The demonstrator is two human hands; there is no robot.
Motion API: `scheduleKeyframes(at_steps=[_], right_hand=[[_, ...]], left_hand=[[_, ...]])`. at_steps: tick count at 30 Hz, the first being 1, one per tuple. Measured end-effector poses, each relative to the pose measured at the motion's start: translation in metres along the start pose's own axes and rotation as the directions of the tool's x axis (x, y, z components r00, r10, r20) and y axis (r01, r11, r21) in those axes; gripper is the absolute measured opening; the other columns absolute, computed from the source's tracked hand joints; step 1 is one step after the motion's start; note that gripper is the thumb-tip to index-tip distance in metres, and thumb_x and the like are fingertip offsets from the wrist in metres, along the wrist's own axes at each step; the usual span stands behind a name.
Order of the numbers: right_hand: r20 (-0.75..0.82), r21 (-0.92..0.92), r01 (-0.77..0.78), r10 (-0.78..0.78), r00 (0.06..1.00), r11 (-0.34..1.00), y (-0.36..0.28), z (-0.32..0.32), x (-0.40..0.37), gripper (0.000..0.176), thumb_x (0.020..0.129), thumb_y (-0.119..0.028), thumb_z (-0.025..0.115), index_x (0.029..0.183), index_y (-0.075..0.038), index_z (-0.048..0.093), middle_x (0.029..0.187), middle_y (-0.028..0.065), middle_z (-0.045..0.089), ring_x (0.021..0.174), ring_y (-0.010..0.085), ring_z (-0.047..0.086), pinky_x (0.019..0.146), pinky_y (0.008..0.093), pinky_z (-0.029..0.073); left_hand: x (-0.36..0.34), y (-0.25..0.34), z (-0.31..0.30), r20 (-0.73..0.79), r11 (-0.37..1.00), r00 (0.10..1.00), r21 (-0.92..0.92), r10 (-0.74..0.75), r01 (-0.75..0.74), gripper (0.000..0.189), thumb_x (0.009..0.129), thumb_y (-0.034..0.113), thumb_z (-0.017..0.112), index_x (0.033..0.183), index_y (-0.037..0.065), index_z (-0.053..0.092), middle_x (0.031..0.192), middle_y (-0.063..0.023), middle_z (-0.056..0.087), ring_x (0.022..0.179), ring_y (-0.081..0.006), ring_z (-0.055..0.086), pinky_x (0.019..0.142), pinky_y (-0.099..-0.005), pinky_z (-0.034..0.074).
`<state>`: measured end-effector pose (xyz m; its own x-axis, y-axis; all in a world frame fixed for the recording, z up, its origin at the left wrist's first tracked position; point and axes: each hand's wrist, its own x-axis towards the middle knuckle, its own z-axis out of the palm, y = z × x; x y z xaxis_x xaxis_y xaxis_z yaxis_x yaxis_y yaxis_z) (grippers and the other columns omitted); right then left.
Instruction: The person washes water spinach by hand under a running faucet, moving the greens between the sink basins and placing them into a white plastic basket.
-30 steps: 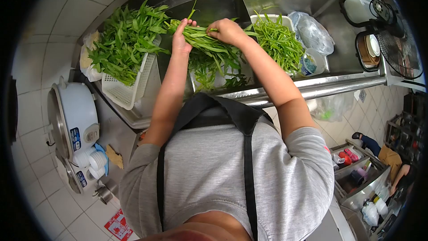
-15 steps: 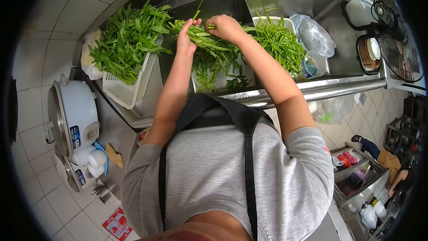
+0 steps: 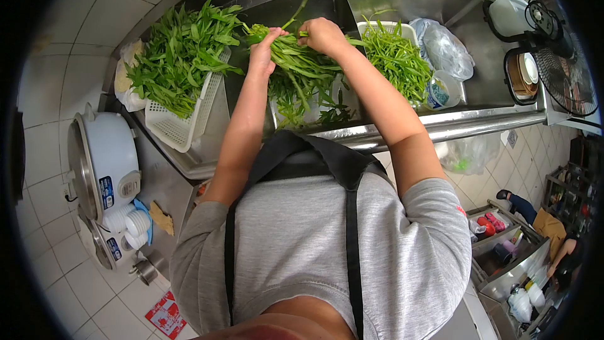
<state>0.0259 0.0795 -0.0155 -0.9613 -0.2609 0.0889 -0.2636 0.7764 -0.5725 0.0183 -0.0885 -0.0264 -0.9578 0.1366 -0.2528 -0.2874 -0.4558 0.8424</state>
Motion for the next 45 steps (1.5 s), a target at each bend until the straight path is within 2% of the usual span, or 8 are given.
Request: scheduleKeyframes(at_steps=[5,12,16,19,22,29,37,45], right_hand=[[-0.081,-0.265,0.109,-0.135,0.988,0.958,-0.013,-0.017,-0.007,0.023,0.067,-0.019,0.065,0.088,-0.012,0.063,0.080,0.0096,0.061,0.076,0.0286,0.059,0.066,0.0386,0.048],[-0.114,-0.246,0.228,-0.261,0.958,0.942,-0.006,-0.003,-0.004,0.022,0.066,-0.014,0.063,0.087,-0.009,0.061,0.088,0.0089,0.058,0.073,0.0293,0.058,0.066,0.0394,0.047],[-0.188,0.229,0.138,-0.096,0.977,0.963,0.012,0.004,0.005,0.018,0.068,-0.013,0.062,0.083,-0.005,0.060,0.076,0.0064,0.057,0.071,0.0219,0.058,0.064,0.0351,0.045],[-0.127,0.611,0.012,0.083,0.988,0.792,0.020,0.009,0.007,0.013,0.072,-0.013,0.062,0.079,-0.002,0.059,0.059,0.0008,0.051,0.059,0.0119,0.052,0.052,0.0285,0.040],[0.062,0.980,-0.125,0.356,0.933,0.157,0.037,-0.006,0.005,0.007,0.077,-0.013,0.061,0.080,-0.007,0.060,0.049,-0.0036,0.043,0.039,0.0047,0.031,0.040,0.0204,0.023],[-0.525,0.746,0.229,0.340,0.781,0.625,0.076,-0.097,-0.015,0.010,0.081,-0.020,0.058,0.085,-0.011,0.057,0.075,-0.0018,0.062,0.056,0.0051,0.045,0.051,0.0191,0.037],[0.008,0.153,0.045,-0.047,0.999,0.987,0.022,-0.020,-0.031,0.017,0.077,-0.015,0.053,0.093,-0.009,0.053,0.087,0.0166,0.060,0.084,0.0341,0.057,0.073,0.0399,0.045],[-0.192,0.086,0.118,-0.100,0.976,0.989,0.002,0.020,-0.023,0.020,0.069,-0.017,0.062,0.083,-0.004,0.063,0.078,0.0173,0.060,0.072,0.0344,0.057,0.066,0.0398,0.045]], left_hand=[[0.006,-0.008,0.001,-0.052,0.965,0.984,0.209,0.170,-0.156,0.011,0.071,0.008,0.065,0.078,0.002,0.058,0.078,-0.0062,0.059,0.071,-0.0150,0.056,0.062,-0.0301,0.045],[0.004,0.000,0.008,-0.210,0.993,0.972,0.027,-0.107,0.115,0.014,0.070,0.008,0.065,0.081,0.000,0.061,0.078,-0.0084,0.059,0.065,-0.0168,0.057,0.055,-0.0309,0.047],[0.009,-0.007,0.002,-0.166,0.998,0.985,0.004,-0.054,0.056,0.016,0.071,0.010,0.066,0.082,0.000,0.060,0.079,-0.0090,0.059,0.065,-0.0185,0.058,0.055,-0.0319,0.048],[0.005,-0.006,0.003,-0.169,0.996,0.982,-0.050,-0.083,0.076,0.017,0.072,0.012,0.066,0.084,0.000,0.060,0.080,-0.0096,0.058,0.066,-0.0198,0.058,0.057,-0.0332,0.049],[0.012,-0.012,-0.016,-0.160,0.974,0.976,-0.194,-0.147,0.115,0.019,0.072,0.013,0.065,0.085,0.000,0.059,0.080,-0.0096,0.058,0.068,-0.0207,0.058,0.060,-0.0350,0.050],[0.009,-0.004,-0.040,-0.212,0.960,0.972,-0.277,-0.097,0.035,0.019,0.074,0.016,0.065,0.085,0.001,0.058,0.084,-0.0099,0.057,0.075,-0.0221,0.057,0.068,-0.0366,0.048],[0.011,-0.012,-0.009,-0.240,0.947,0.969,-0.320,-0.050,-0.030,0.018,0.073,0.015,0.065,0.085,0.003,0.059,0.084,-0.0079,0.058,0.075,-0.0215,0.057,0.068,-0.0364,0.048],[0.009,-0.018,0.004,-0.194,0.943,0.980,-0.332,-0.045,-0.022,0.016,0.074,0.014,0.064,0.084,0.003,0.059,0.082,-0.0075,0.058,0.073,-0.0201,0.057,0.068,-0.0348,0.047]])
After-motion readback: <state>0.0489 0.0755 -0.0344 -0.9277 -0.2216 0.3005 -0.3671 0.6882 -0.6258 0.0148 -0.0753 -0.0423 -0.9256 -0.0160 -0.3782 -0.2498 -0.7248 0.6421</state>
